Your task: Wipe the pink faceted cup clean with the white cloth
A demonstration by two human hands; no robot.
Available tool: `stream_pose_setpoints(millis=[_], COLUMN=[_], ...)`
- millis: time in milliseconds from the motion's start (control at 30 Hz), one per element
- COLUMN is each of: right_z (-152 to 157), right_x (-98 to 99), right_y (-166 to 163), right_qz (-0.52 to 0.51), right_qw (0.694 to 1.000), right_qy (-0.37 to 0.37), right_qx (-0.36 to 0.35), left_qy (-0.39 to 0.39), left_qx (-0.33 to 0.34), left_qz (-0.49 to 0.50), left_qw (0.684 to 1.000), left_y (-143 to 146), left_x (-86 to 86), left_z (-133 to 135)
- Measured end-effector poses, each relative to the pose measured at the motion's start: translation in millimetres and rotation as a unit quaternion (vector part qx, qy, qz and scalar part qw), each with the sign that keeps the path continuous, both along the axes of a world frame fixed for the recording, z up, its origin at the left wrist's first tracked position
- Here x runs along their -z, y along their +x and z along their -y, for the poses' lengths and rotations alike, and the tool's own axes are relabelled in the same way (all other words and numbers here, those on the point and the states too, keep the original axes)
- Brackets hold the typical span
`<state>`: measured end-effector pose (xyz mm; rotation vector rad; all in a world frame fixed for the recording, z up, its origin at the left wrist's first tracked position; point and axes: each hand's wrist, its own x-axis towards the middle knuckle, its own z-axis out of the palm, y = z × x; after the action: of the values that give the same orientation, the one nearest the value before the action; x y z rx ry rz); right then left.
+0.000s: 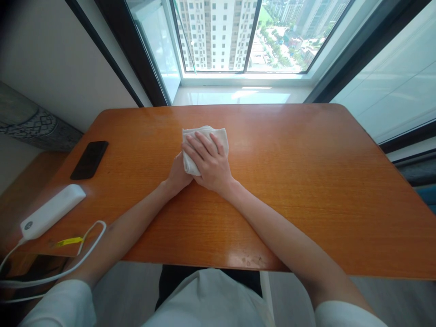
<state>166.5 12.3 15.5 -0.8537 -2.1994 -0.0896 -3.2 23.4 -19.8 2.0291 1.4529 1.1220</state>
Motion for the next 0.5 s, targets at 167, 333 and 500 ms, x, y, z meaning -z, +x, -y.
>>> stream_pose_setpoints(millis=[167,333,500], right_z=[-18,-38,-32], right_x=[4.2,20.2,16.3], right_y=[10,21,23], right_qz=[-0.152,-0.357,-0.328], right_qw=[0.986,0.889,0.899], right_qy=[-0.047,-0.258,-0.259], right_qx=[0.042,0.127,0.13], left_qy=[-0.003,-0.012,-0.004], left_qx=[-0.025,-0.048,-0.045], left_qz=[-0.043,-0.05,-0.041], left_qw=[0.999,0.997,0.998], left_y=[3,5,2], left_x=[-12.7,-10.9,-11.2], left_z=[1,1,3])
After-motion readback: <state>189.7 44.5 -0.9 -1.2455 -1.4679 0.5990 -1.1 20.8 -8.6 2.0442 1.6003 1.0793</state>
